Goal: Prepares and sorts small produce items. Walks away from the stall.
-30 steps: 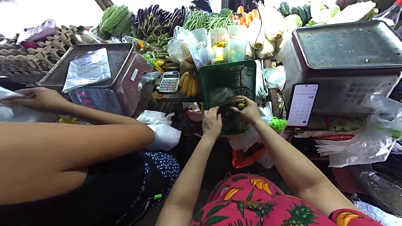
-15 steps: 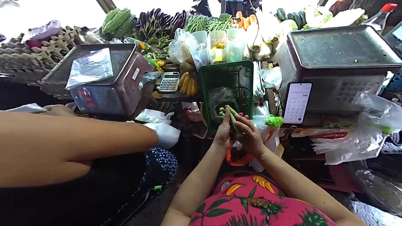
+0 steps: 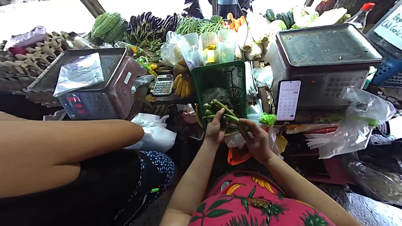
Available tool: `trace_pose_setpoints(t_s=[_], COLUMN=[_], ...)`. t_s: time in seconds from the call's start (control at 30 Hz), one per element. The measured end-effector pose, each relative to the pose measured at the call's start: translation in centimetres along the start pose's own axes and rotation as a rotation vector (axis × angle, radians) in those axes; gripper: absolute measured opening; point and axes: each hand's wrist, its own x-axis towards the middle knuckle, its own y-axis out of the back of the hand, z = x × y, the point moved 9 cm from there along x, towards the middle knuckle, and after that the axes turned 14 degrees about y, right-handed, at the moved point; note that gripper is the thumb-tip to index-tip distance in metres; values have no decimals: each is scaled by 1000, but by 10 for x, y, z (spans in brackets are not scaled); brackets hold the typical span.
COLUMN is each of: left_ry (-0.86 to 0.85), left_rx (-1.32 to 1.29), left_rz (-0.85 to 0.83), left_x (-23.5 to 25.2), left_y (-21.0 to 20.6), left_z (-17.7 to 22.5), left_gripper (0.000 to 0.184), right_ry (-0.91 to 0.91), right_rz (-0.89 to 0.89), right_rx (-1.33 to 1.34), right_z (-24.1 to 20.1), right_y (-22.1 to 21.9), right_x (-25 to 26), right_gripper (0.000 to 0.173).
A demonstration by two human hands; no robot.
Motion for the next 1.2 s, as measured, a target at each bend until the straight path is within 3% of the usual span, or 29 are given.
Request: trace_pose_setpoints(t_s=[0.13,0.23,0.33,0.47,0.53,0.6,0.63,0.7,0.83,0.93,1.07,1.13,1.2], left_ry=[-51,-78,-143,-202,-195,-170,-156,-144,-167,-138,-63,62,189], left_rx=[48,126,262,333,342,329,311,271,238,277,423,489,464], left_rz=[-24,36,89,94,93,96,112,169,217,155,86,3,-210], left_x=[9,17,24,22,21,16,13,6,1,3,2,0,-6], left_y=[4,16,33,44,46,49,50,54,55,43,23,15,7], left_z=[10,19,27,31,29,27,28,27,11,0,-6,-12,-22], left_gripper=[35,29,28,32,30,32,34,36,37,30,29,42,74], right_ry=[-65,-157,-294,-558,-650,-711,-679,-566,-508,-299,-139,-101,-3], right_rz=[-7,-60,-281,-535,-564,-557,-514,-443,-464,-423,-513,-490,-413], right_rx=[11,-146,-287,-227,-255,-306,-308,-184,117,45,-176,-274,-370], right_z=[3,8,30,95,131,141,132,99,65,59,41,34,28], right_y=[8,18,6,-45,-65,-71,-71,-71,-86,-77,-57,-32,-2], right_x=[11,28,47,54,49,45,47,49,12,8,14,24,33], right_gripper=[30,31,30,29,40,70,72,56,39,27,29,25,20])
